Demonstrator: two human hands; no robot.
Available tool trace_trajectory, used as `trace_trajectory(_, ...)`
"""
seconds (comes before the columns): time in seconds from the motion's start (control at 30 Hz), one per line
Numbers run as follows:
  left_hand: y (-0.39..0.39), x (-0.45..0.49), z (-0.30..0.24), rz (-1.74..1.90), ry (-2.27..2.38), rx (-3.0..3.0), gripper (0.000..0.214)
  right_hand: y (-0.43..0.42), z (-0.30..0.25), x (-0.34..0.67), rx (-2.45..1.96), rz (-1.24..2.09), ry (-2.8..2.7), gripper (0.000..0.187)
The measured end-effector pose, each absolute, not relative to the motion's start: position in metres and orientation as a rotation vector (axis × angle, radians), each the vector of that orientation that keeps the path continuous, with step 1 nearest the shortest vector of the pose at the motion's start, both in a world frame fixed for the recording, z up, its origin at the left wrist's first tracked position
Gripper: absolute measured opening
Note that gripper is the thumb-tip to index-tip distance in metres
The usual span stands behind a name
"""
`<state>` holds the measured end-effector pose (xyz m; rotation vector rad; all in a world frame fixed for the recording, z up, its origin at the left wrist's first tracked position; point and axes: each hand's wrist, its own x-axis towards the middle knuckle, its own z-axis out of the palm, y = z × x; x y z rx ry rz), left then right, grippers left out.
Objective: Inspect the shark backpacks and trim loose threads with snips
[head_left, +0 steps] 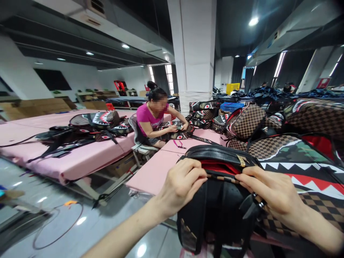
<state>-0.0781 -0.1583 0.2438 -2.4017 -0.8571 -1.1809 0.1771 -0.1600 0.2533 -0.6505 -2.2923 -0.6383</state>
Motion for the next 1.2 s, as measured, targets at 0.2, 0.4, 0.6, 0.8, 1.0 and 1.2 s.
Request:
trace_trajectory(0.2, -0.158, -0.068, 0.264, -0.692, -1.081, -2.513, 0.021, -0.159, 0.259, 0.173, -0.679, -0.643, -2.347, 0.022)
trace_trajectory(0.4, -0.156, -0.055, 0.258, -1.001, -1.001, -2.408, 0.012, -0.151, 0.271, 0.167, -0.996, -0.462, -2.464, 0.039)
trace_trajectory(0.6, -0.145, -0.044, 0.265, -0.682, -1.105, -2.623, 0.009, -0.136, 0.259, 0.169, -0.762, -0.195, -2.32, 0.03)
trace_trajectory(0.8, -0.095, -0.049, 0.281, -0.496, -1.414, -2.758, 0.023, -0.163, 0.205, 0.21, -0.868, -0.282, -1.83, 0.031)
trace_trajectory(1.0, -0.061, -0.044, 0.285, -0.572, -1.595, -2.753, 0.037, -0.211, 0.118, 0.282, -1.33, -0.948, -2.238, 0.031)
trace_trajectory(1.2, -0.057, -0.039, 0.287, -0.657, -1.614, -2.916, 0.045, -0.179, 0.141, 0.345, -0.848, -1.114, -2.216, 0.01)
